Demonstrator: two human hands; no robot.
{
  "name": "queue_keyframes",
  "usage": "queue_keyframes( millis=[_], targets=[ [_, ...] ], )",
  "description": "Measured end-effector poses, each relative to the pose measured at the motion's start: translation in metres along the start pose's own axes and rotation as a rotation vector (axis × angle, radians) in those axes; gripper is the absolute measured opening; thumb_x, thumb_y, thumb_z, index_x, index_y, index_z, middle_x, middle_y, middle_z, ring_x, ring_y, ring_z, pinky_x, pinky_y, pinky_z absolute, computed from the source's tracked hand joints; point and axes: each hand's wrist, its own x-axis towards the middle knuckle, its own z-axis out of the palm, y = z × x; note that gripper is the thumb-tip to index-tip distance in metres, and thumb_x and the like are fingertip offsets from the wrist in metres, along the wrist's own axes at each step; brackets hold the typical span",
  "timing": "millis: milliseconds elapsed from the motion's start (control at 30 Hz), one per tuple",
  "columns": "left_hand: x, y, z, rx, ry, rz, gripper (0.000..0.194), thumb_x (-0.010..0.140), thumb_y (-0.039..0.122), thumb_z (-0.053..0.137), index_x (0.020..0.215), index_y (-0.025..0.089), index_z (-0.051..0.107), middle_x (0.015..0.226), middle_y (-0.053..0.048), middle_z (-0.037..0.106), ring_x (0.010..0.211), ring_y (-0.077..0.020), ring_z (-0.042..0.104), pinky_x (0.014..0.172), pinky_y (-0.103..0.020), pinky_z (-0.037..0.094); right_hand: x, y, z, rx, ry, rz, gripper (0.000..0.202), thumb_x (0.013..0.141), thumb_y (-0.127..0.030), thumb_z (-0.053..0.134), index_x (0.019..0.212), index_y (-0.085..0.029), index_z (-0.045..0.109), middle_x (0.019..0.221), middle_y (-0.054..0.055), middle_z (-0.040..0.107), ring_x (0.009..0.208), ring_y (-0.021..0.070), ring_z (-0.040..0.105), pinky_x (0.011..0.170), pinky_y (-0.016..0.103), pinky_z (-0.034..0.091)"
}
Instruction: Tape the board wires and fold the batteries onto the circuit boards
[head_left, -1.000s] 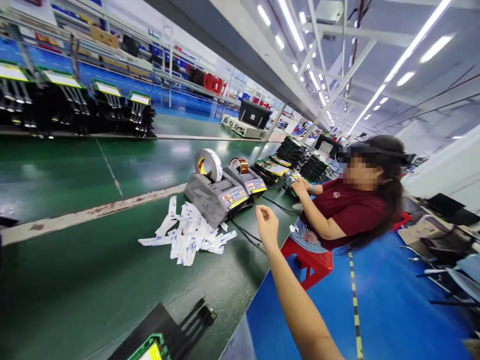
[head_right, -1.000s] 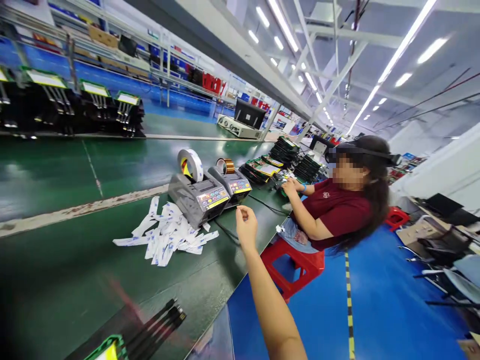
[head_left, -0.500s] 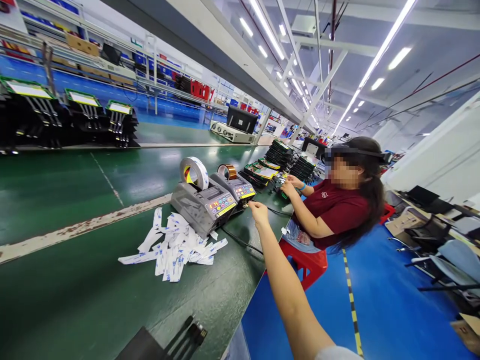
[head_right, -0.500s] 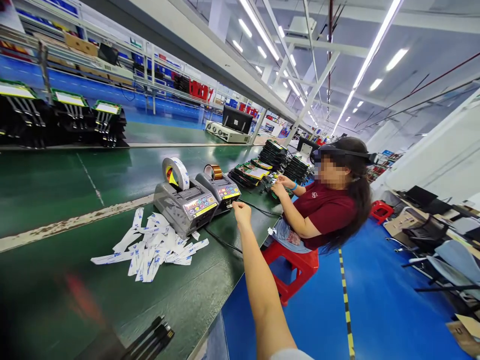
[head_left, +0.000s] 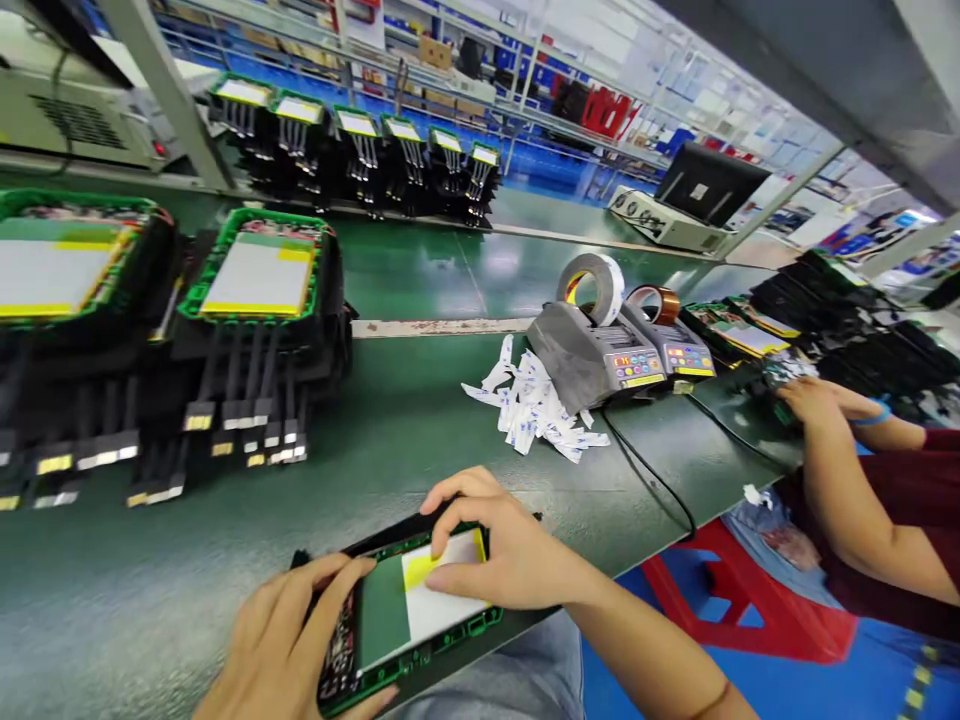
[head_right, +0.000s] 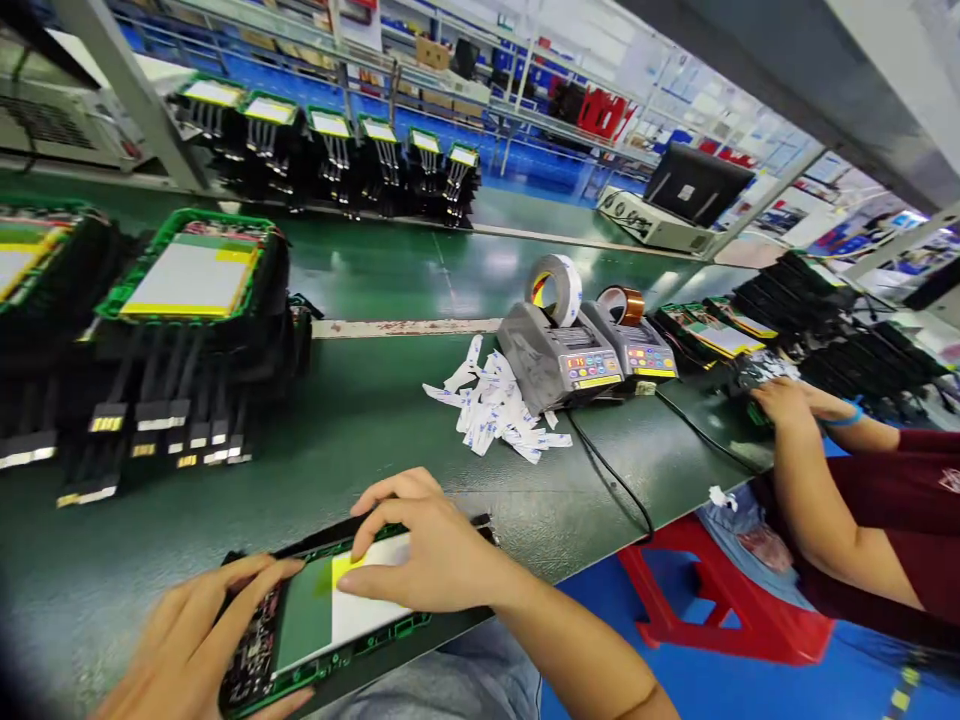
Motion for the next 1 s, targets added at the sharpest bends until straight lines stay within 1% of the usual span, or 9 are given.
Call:
queue_keyframes(
  millis=[167, 267, 333, 433, 500, 600, 733, 867, 1000],
  targets=[
    [0.009, 0.010, -0.010, -0.052, 0.037, 0.018, 0.082, 0.067, 0.058, 0.081, 0.136, 0.028, 0.048, 0.123, -0.007, 0.057, 0.110, -0.0287, 0.056, 0.087, -0.039, 0.055, 0.020, 0.002, 0.027, -0.165, 0.016, 0.051, 0.023, 0.071, -0.021, 0.089, 0.075, -0.020, 0.066, 0.113, 0.001, 0.067, 0.113, 0.0197, 0.056, 0.105, 0.041, 0.039],
    [0.008, 0.016, -0.013, -0.106, 0.007, -0.055, 0.083, 0.063, 0.045, 0.085, 0.135, 0.029, 0.047, 0.126, -0.007, 0.055, 0.114, -0.0293, 0.053, 0.091, -0.040, 0.053, 0.022, 0.008, 0.035, -0.281, 0.070, 0.030, 0.025, 0.072, -0.025, 0.089, 0.075, -0.019, 0.064, 0.109, 0.002, 0.067, 0.109, 0.0212, 0.057, 0.101, 0.041, 0.042],
    [0.007, 0.020, -0.014, -0.134, -0.017, -0.115, 0.084, 0.062, 0.039, 0.087, 0.135, 0.029, 0.045, 0.128, -0.006, 0.053, 0.118, -0.0303, 0.049, 0.096, -0.043, 0.051, 0.020, 0.011, 0.040, -0.378, 0.135, -0.019, 0.031, 0.070, -0.029, 0.090, 0.084, -0.018, 0.064, 0.109, 0.005, 0.065, 0.108, 0.0235, 0.056, 0.097, 0.041, 0.044],
    [0.008, 0.025, -0.015, -0.136, -0.018, -0.124, 0.091, 0.058, 0.035, 0.090, 0.136, 0.029, 0.043, 0.128, -0.006, 0.052, 0.118, -0.0307, 0.048, 0.097, -0.044, 0.049, 0.013, 0.014, 0.048, -0.529, 0.295, -0.155, 0.051, 0.071, -0.035, 0.089, 0.107, -0.014, 0.061, 0.114, 0.012, 0.061, 0.105, 0.0258, 0.054, 0.092, 0.041, 0.047],
    [0.009, 0.027, -0.015, -0.123, -0.005, -0.119, 0.095, 0.054, 0.033, 0.092, 0.135, 0.028, 0.043, 0.127, -0.007, 0.052, 0.117, -0.0311, 0.047, 0.097, -0.045, 0.048, 0.006, 0.016, 0.052, -0.608, 0.340, -0.272, 0.042, 0.081, -0.035, 0.082, 0.111, -0.016, 0.060, 0.111, 0.011, 0.060, 0.100, 0.0243, 0.053, 0.089, 0.039, 0.047],
    [0.011, 0.028, -0.017, -0.112, 0.010, -0.114, 0.095, 0.052, 0.033, 0.094, 0.133, 0.026, 0.044, 0.125, -0.007, 0.052, 0.116, -0.0311, 0.047, 0.097, -0.045, 0.046, -0.002, 0.018, 0.054, -0.695, 0.284, -0.379, 0.022, 0.093, -0.034, 0.068, 0.110, -0.021, 0.064, 0.106, 0.007, 0.062, 0.095, 0.0220, 0.052, 0.086, 0.037, 0.044],
    [0.013, 0.029, -0.020, -0.099, 0.027, -0.086, 0.091, 0.053, 0.036, 0.093, 0.130, 0.024, 0.046, 0.123, -0.007, 0.052, 0.112, -0.0296, 0.047, 0.096, -0.044, 0.043, -0.006, 0.020, 0.053, -0.754, 0.256, -0.444, 0.029, 0.097, -0.038, 0.064, 0.118, -0.019, 0.065, 0.107, 0.006, 0.066, 0.093, 0.0214, 0.052, 0.084, 0.037, 0.042],
    [0.013, 0.022, -0.018, -0.045, 0.059, 0.006, 0.090, 0.055, 0.045, 0.091, 0.130, 0.020, 0.049, 0.121, -0.008, 0.053, 0.109, -0.0292, 0.048, 0.097, -0.045, 0.038, -0.004, 0.022, 0.053, -0.745, 0.232, -0.511, 0.026, 0.100, -0.035, 0.060, 0.116, -0.015, 0.065, 0.104, 0.006, 0.070, 0.090, 0.0194, 0.054, 0.083, 0.037, 0.042],
    [0.011, 0.015, -0.014, -0.006, 0.059, 0.058, 0.084, 0.064, 0.055, 0.084, 0.132, 0.020, 0.050, 0.121, -0.009, 0.054, 0.107, -0.0291, 0.050, 0.096, -0.045, 0.035, -0.003, 0.023, 0.052, -0.669, 0.223, -0.498, 0.021, 0.102, -0.031, 0.056, 0.111, -0.014, 0.065, 0.101, 0.007, 0.070, 0.088, 0.0192, 0.054, 0.079, 0.036, 0.045]
  ],
)
